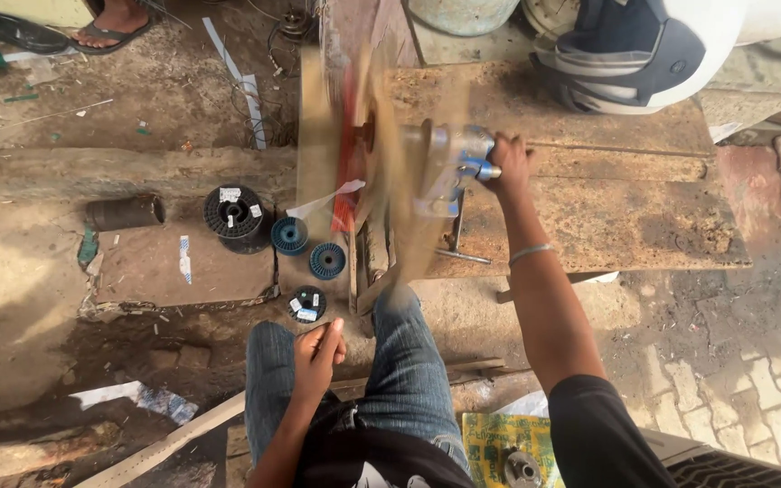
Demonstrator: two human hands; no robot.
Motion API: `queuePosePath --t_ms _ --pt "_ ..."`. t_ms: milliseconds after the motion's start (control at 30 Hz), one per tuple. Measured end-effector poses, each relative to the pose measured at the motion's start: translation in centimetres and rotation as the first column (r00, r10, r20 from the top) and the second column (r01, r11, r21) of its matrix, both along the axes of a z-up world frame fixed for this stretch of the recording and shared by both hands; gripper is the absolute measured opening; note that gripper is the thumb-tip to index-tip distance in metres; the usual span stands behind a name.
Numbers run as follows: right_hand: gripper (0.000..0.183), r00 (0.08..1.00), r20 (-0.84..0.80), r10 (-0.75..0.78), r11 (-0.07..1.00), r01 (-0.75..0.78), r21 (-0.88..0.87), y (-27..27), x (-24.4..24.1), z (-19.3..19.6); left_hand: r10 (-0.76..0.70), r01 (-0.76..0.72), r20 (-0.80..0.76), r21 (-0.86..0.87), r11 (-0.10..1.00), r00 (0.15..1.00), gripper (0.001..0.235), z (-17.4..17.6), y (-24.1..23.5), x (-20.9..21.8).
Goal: Using a manual winding machine to wind copper wire onto a bobbin to create electromagnetic coils.
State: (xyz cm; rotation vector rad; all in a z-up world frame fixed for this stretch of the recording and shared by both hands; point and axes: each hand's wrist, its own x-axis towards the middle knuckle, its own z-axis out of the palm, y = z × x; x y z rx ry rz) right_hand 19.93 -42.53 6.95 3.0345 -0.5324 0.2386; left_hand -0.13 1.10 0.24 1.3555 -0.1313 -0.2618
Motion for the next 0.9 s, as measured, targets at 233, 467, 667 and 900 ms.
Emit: queuePosePath --t_ms 233,467,667,900 --pt "0.028 0.998 -0.035 0.055 0.998 -0.055 -0.008 4.5 -10.1 -0.6 0.001 -0.001 0.022 0.032 0.999 1.0 0.046 1.0 -0.1 -0.1" --pt "0.026 0.967 0.2 0.156 0.985 -0.137 -0.108 8.3 -17.8 6.4 0.017 -0.018 0.017 0.012 1.0 1.0 0.048 1.7 -0.2 -0.4" --pt "0.017 0.853 0.425 0.303 0.934 -0.178 -0.308 6.6 -16.4 13.8 -0.003 0.002 0.047 0.016 1.0 0.999 0.05 1.0 -0.2 -0.8" --pt "0.014 0.855 0.47 0.219 0.976 -0.197 -0.097 2.2 -7.3 16.0 -0.01 0.01 -0.004 -0.009 1.0 1.0 0.049 -0.1 -0.3 -0.5"
